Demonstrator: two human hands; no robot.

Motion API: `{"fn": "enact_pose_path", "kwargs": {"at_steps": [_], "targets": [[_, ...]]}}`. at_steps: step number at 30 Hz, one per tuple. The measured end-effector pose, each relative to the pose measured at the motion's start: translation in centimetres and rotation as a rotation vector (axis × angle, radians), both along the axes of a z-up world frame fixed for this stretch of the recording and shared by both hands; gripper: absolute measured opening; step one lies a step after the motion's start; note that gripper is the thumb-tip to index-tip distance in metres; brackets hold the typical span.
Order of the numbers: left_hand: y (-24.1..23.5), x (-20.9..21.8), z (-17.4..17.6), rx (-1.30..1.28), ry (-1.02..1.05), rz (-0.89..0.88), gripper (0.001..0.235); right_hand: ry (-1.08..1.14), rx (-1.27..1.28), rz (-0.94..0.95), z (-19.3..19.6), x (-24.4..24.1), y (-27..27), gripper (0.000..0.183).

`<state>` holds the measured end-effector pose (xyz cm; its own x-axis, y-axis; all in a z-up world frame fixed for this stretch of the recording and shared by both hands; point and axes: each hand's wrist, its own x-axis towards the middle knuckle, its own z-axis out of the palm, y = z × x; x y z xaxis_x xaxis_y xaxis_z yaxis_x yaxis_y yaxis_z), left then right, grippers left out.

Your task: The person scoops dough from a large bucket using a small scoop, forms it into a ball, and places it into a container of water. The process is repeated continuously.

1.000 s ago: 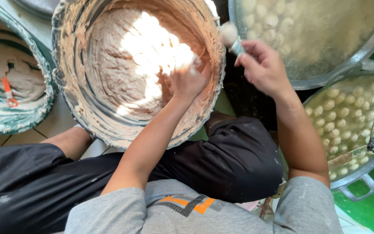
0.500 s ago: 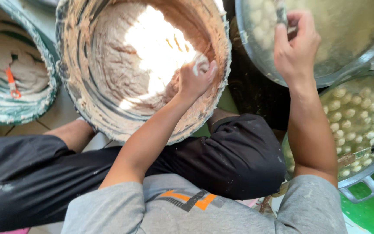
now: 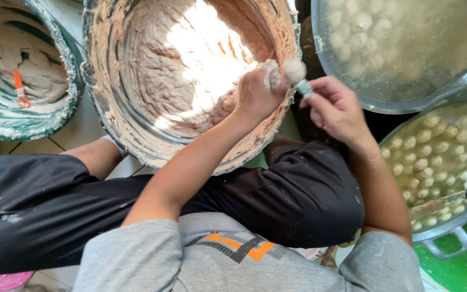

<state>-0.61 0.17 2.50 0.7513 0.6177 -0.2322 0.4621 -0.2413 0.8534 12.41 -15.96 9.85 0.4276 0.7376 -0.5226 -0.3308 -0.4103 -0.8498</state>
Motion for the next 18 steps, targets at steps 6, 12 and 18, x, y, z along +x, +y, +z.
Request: {"fn": "enact_pose_path", "kwargs": {"at_steps": [6, 12, 18], "targets": [[-2.2, -8.7, -2.3, -0.107, 0.488, 0.072, 0.085, -0.638, -0.155, -0.251, -2.7, 6.4, -6.4, 0.015], [-4.8, -5.9, -8.0, -0.817, 0.707, 0.349, 0.112, -1.16, -0.317, -0.204, -4.0, 11.3, -12.1, 0.026], [-2.0, -1.2, -5.9, -0.36, 0.21, 0.143, 0.083, -0.974, -0.167, -0.226, -1.0, 7.6, -8.7, 0.019]]}}
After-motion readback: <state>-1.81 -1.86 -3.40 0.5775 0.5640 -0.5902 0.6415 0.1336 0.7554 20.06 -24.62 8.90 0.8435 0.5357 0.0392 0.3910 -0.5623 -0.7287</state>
